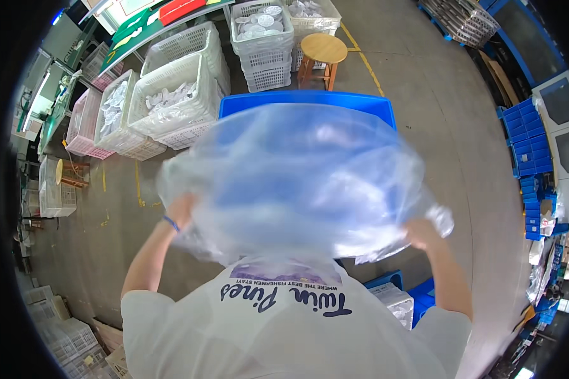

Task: Lining a container with a plastic liner and sorting small manufactured parts into individual bags.

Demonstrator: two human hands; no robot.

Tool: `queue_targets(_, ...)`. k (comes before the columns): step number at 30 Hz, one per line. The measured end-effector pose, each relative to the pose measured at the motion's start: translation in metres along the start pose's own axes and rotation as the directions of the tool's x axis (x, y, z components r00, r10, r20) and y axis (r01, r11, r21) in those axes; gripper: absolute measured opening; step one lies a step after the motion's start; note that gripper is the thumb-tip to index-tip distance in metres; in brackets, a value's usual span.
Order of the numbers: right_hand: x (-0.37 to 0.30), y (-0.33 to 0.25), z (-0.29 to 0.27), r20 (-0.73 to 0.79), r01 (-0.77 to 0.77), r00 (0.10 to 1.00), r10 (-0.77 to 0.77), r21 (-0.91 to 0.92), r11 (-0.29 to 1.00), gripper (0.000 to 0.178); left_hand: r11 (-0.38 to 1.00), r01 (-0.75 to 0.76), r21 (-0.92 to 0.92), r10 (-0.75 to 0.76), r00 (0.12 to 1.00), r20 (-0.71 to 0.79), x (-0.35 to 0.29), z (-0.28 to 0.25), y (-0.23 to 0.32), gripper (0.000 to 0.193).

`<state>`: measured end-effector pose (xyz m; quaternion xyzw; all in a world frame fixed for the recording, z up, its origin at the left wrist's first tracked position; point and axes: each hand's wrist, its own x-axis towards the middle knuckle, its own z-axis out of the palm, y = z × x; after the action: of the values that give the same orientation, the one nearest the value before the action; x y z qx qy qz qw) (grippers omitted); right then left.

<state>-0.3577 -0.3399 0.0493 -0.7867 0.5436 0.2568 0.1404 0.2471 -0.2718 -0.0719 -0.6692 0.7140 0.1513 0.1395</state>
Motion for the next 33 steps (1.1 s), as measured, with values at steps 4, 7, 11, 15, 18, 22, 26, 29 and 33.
queue_targets(4, 0.016, 0.07, 0.065, -0.039, 0.079, 0.997, -0.073, 0.17, 0.982, 0.032, 0.909, -0.023, -0.415, 0.11, 0.976, 0.186, -0.022, 0.034, -0.012, 0.033)
queue_targets(7, 0.03, 0.103, 0.066, -0.29, 0.009, 0.905, 0.312, 0.745, 0.667, 0.024, 0.919, -0.066, -0.388, 0.034, 0.995, -0.089, 0.0, -0.012, -0.02, 0.022)
queue_targets(11, 0.064, 0.112, 0.018, -0.173, 0.036, 0.832, 0.528, 0.965, 0.26, 0.028, 0.995, -0.061, -0.074, 0.04, 0.965, -0.261, 0.014, -0.044, -0.055, 0.013)
queue_targets(15, 0.068, 0.119, -0.007, -0.208, 0.158, 0.828, 0.521, 0.977, 0.139, 0.031, 0.993, -0.115, 0.013, 0.114, 0.956, -0.27, 0.018, -0.062, -0.029, 0.024)
queue_targets(18, 0.071, 0.096, -0.04, -0.312, 0.284, 0.902, 0.299, 0.949, 0.134, 0.035, 0.866, -0.326, -0.379, 0.322, 0.944, -0.077, 0.045, -0.067, 0.038, 0.036)
queue_targets(22, 0.077, 0.065, -0.091, -0.337, 0.246, 0.941, 0.029, 0.74, 0.626, 0.046, 0.869, -0.051, -0.491, 0.19, 0.953, 0.236, 0.08, -0.007, 0.06, 0.037)
queue_targets(26, 0.107, 0.13, -0.051, -0.229, -0.308, 0.931, 0.285, -0.072, 0.949, 0.045, 0.125, 0.163, -0.979, 0.009, 0.986, 0.165, 0.113, -0.073, 0.062, 0.045)
queue_targets(29, 0.141, 0.197, -0.03, -0.375, -0.485, 0.805, 0.46, 0.03, 0.874, 0.035, 0.694, -0.362, -0.623, 0.315, 0.93, -0.19, 0.098, -0.137, 0.096, 0.048)
queue_targets(33, 0.182, 0.294, 0.003, -0.513, 0.037, 0.707, 0.486, 0.714, 0.699, 0.032, 0.969, -0.207, 0.136, 0.182, 0.967, 0.179, 0.165, -0.107, 0.07, 0.026)
